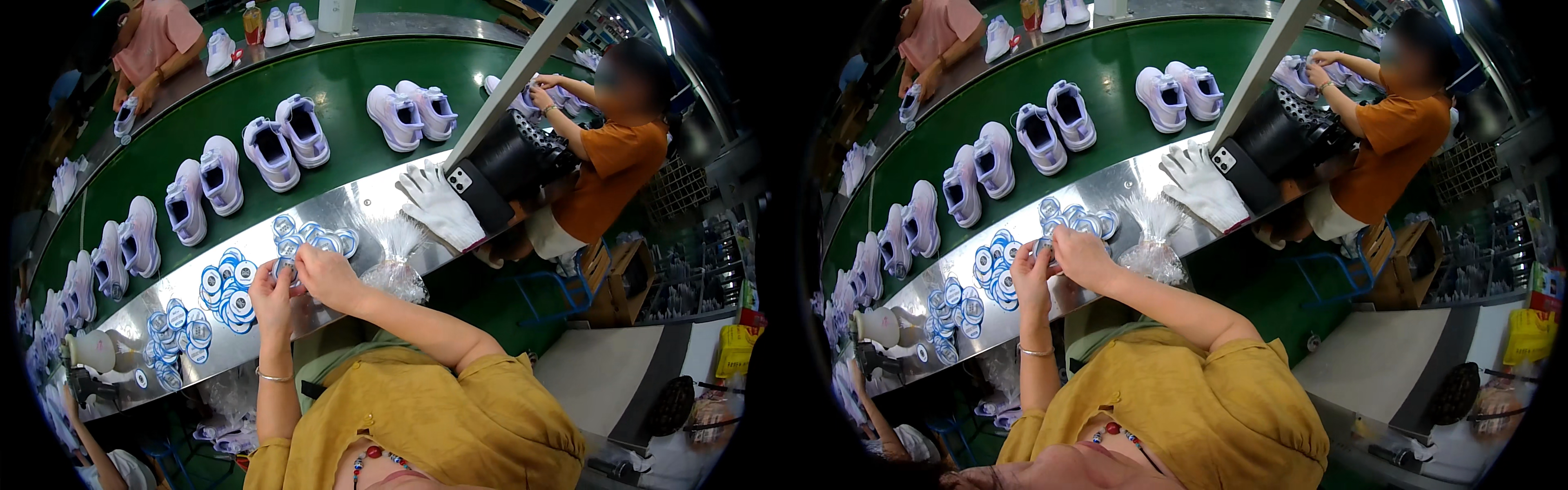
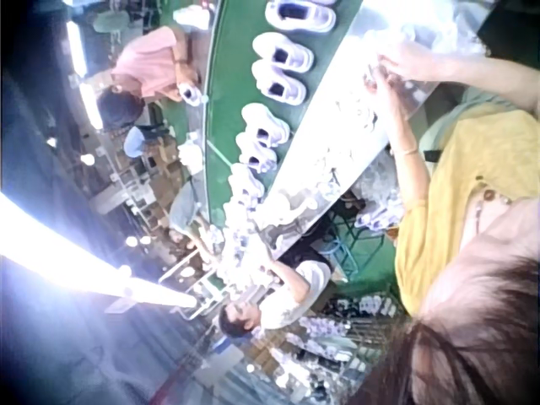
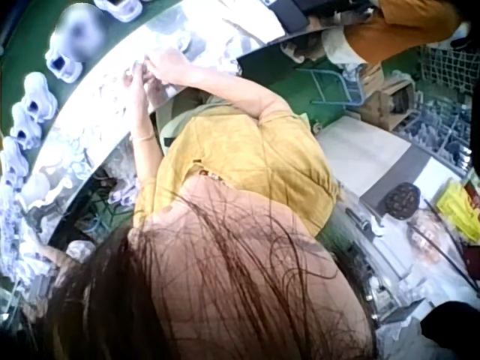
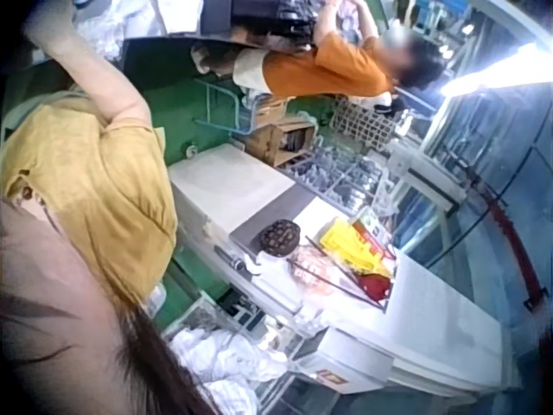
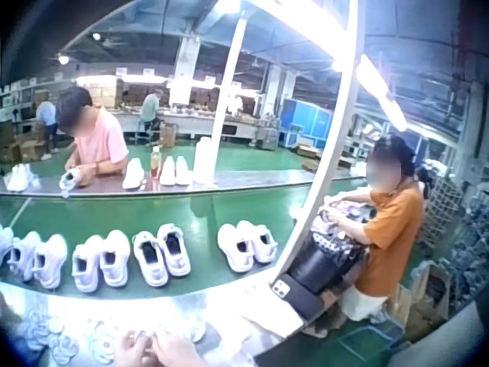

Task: The person repeatedly picks small circular labels from a pile on the table, peels off the backing, and sticks each label onto the tongue of a white sneaker on the conveyor belt. The person handles the shoes and labels by hand, working continuously along the moving line.

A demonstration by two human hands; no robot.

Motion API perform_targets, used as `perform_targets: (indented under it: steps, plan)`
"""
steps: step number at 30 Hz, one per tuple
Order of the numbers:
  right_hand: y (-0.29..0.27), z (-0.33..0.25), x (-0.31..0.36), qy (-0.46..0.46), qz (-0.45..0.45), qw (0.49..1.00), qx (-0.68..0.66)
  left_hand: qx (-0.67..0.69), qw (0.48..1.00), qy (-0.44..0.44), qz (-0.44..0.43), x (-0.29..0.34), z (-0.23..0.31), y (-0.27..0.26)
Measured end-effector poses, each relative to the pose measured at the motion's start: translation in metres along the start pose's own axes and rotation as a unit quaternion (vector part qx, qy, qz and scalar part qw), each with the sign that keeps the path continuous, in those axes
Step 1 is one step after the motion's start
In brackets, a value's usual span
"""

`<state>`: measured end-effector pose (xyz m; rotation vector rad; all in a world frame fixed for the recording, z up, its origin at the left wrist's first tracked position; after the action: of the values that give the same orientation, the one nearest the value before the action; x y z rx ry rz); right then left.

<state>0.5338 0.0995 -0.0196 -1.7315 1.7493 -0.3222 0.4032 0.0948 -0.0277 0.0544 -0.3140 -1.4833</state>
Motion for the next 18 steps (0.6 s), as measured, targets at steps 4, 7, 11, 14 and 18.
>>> perform_targets:
  steps: [4,7,11,14,18]
  plan:
    - [0.012,-0.014,-0.005,-0.022,0.022,0.997,0.073,0.047,0.999,0.014,-0.008,-0.005,0.0,-0.014]
    - [0.037,-0.029,-0.012,-0.027,0.052,0.995,0.077,0.072,0.997,0.014,-0.025,-0.012,0.005,-0.044]
    - [0.049,-0.043,-0.014,-0.009,0.045,0.999,0.004,0.096,0.995,-0.001,-0.001,-0.007,0.018,-0.065]
    - [0.063,-0.05,-0.016,-0.022,0.024,0.999,0.02,0.099,0.995,0.019,0.001,-0.008,0.017,-0.078]
    - [0.08,-0.057,-0.021,-0.038,0.018,0.998,0.039,0.102,0.995,0.025,0.004,-0.008,0.023,-0.088]
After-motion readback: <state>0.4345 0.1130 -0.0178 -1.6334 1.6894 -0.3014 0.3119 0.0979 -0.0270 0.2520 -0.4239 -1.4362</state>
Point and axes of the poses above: each hand's wrist, its own x-axis away from the middle knuckle, its own y-axis out of the palm, z = x × y, the point moved 2 cm from there along -x, towards the middle knuckle, and after that the axes turned 3 degrees about y, right-handed, at the moved point
